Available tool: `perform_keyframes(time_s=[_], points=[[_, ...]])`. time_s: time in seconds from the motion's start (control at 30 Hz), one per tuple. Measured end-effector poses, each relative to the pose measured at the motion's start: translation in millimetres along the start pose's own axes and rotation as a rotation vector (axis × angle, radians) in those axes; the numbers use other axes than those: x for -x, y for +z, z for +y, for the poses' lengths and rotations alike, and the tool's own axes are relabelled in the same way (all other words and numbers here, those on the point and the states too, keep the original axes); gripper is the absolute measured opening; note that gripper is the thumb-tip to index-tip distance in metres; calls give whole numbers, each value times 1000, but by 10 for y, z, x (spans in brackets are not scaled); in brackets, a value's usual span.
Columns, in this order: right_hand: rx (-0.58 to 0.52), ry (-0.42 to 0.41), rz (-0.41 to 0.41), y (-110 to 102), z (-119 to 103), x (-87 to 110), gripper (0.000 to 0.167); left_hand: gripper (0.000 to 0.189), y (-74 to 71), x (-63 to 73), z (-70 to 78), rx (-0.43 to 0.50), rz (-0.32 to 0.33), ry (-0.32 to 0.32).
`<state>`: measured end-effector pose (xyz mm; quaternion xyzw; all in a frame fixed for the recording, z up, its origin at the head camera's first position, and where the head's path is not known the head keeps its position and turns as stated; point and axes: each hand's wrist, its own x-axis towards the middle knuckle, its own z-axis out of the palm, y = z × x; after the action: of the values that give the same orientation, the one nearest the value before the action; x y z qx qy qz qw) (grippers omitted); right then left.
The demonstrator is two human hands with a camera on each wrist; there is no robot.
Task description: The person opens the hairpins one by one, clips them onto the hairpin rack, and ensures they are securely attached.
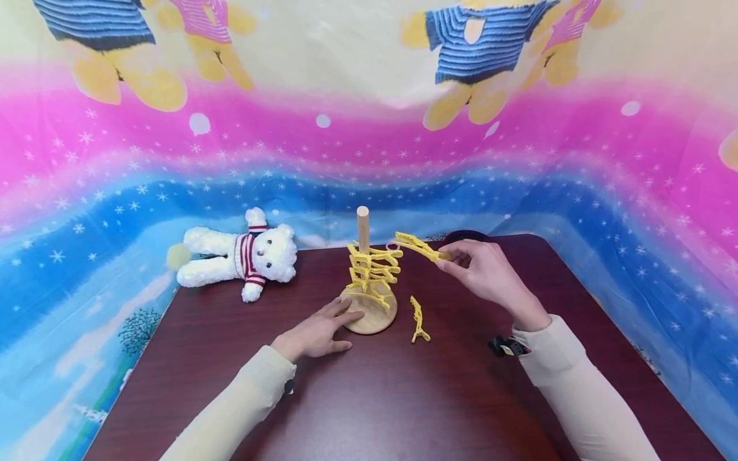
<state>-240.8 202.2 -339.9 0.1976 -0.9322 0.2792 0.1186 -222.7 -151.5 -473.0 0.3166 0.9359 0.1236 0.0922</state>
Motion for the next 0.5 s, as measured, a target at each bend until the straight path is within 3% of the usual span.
perform_keyframes(time_s=[0.5], points=[[8, -108, -9, 10, -228, -112, 21, 66, -23, 6, 22, 7, -10, -6]])
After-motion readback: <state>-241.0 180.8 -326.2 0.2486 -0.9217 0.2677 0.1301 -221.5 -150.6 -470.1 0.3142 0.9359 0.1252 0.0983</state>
